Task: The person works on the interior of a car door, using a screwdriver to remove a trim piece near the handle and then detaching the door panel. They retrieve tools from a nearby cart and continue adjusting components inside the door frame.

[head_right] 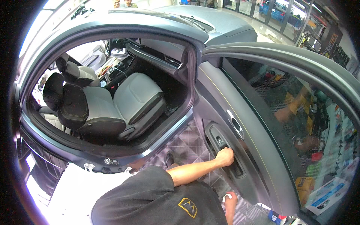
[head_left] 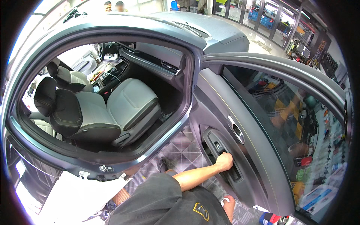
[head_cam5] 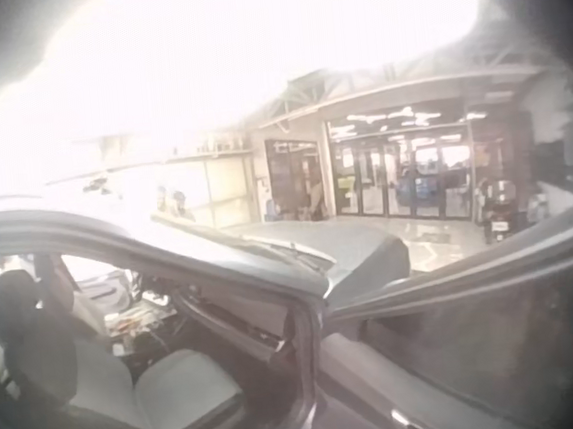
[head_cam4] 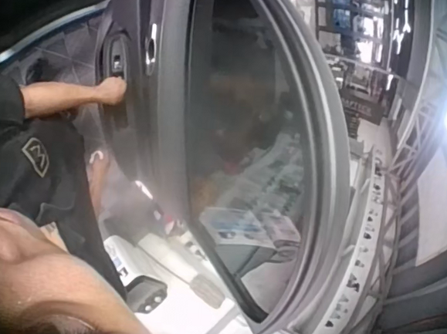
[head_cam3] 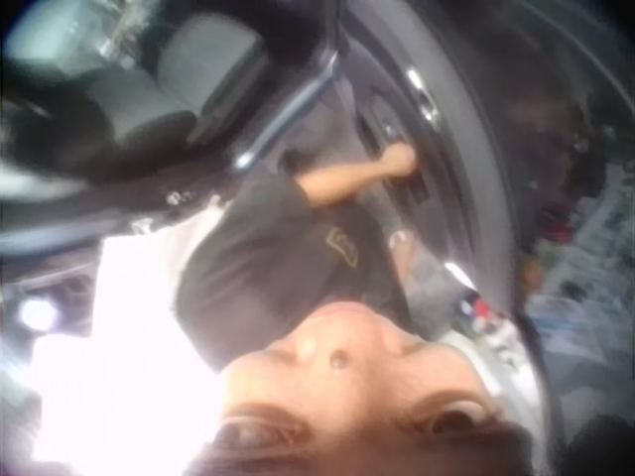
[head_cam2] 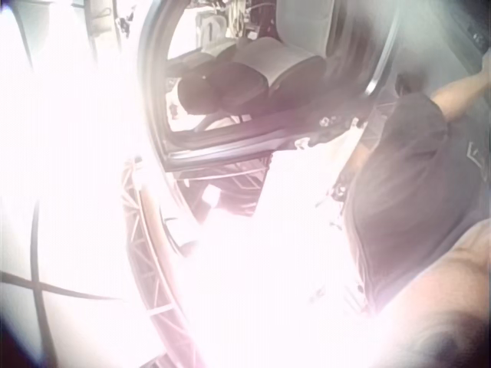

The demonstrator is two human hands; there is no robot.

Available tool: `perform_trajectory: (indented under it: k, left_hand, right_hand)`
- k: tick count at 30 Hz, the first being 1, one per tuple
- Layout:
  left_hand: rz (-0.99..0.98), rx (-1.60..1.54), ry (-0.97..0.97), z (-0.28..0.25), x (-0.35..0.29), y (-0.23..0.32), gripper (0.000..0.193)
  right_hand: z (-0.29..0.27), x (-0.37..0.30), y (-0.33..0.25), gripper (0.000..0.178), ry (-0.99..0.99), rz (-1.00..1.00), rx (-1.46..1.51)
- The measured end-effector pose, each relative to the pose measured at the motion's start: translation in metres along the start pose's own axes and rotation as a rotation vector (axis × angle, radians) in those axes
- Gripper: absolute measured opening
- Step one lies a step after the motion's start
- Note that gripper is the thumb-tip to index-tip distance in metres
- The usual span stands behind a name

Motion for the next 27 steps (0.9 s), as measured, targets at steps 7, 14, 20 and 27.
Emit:
perform_trajectory:
  k: [7, 14, 20, 27]
  left_hand:
    - [-0.044, -0.074, 0.059, 0.014, 0.004, -0.019, 0.023]
    - [0.11, -0.029, 0.188, -0.002, 0.008, -0.017, 0.015]
    - [-0.057, 0.126, 0.115, 0.008, 0.006, -0.012, 0.023]
    - [-0.153, 0.105, -0.27, -0.025, 0.03, -0.013, 0.035]
  right_hand:
    - [0.0, -0.003, 0.013, 0.016, -0.009, -0.023, -0.061]
    - [-0.006, 0.009, 0.04, 0.024, 0.04, 0.021, -0.046]
    - [0.009, 0.007, -0.045, 0.021, -0.047, -0.152, -0.069]
    - [0.03, 0.015, -0.098, 0.019, -0.16, -0.116, 0.01]
Point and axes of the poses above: each hand's wrist, its own x-axis towards the middle knuckle, its own z-axis out of the palm, y = z × x, the point moved 2 cm from there along x, towards the middle knuckle, and after that the axes turned 14 degrees about x, right-handed, at the moved point
